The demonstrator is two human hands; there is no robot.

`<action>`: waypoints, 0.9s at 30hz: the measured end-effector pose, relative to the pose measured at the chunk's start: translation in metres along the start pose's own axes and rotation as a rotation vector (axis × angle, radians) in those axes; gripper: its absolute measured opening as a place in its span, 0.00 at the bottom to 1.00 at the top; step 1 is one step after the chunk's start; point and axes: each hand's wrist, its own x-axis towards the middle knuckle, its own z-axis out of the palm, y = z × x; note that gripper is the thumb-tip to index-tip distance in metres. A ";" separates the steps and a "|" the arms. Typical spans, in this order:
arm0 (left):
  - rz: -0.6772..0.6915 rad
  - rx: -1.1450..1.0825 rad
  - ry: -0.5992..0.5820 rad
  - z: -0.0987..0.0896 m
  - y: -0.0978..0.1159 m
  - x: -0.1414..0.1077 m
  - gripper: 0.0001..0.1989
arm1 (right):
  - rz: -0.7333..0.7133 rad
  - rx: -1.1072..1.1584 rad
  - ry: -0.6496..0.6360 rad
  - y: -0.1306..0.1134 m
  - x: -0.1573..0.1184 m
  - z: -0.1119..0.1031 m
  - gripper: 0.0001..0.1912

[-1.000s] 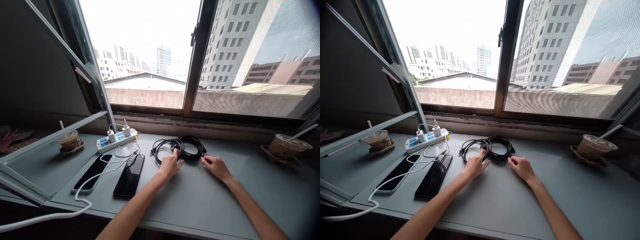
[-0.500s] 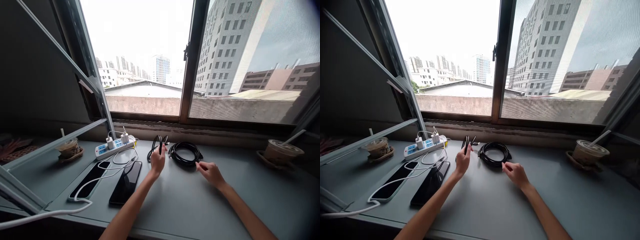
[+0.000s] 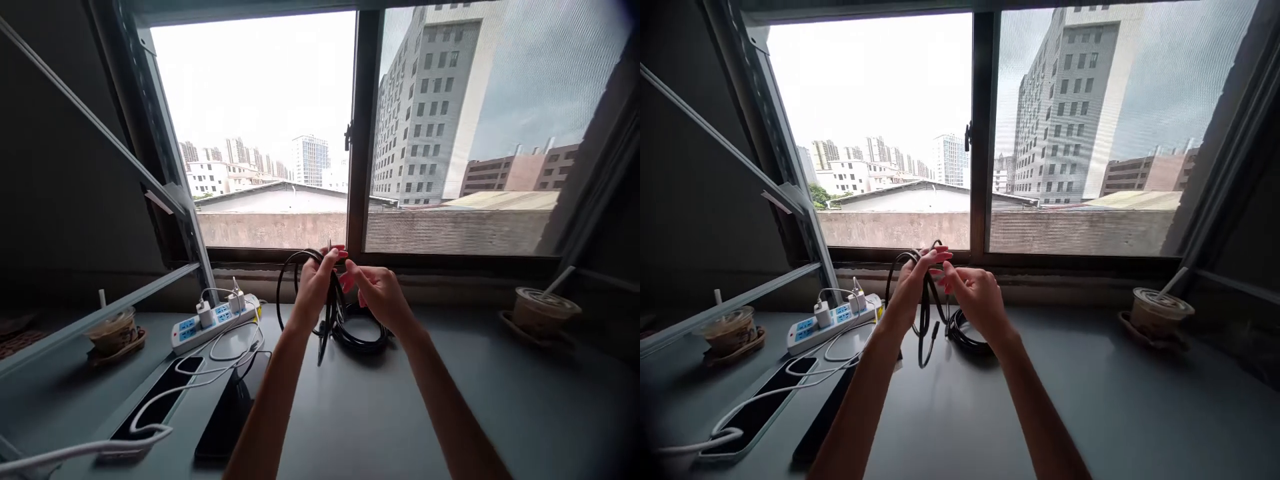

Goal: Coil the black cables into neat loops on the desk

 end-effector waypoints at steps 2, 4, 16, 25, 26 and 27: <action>-0.031 -0.084 -0.057 0.003 0.009 0.000 0.17 | -0.050 0.147 0.003 -0.010 0.006 0.006 0.26; -0.051 -0.175 -0.130 0.004 0.012 0.000 0.18 | -0.103 0.279 0.016 -0.013 0.009 0.015 0.22; -0.011 -0.059 -0.131 -0.015 -0.019 0.025 0.18 | 0.093 0.482 0.130 0.009 0.027 0.019 0.19; 0.085 -0.091 0.153 -0.051 -0.019 0.032 0.22 | 0.153 0.691 0.366 0.000 0.023 -0.014 0.15; 0.123 -0.075 0.206 -0.051 -0.018 0.031 0.23 | 0.142 0.684 0.373 -0.001 0.022 -0.017 0.14; 0.157 -0.056 0.263 -0.051 -0.018 0.030 0.24 | 0.136 0.687 0.372 -0.003 0.021 -0.020 0.14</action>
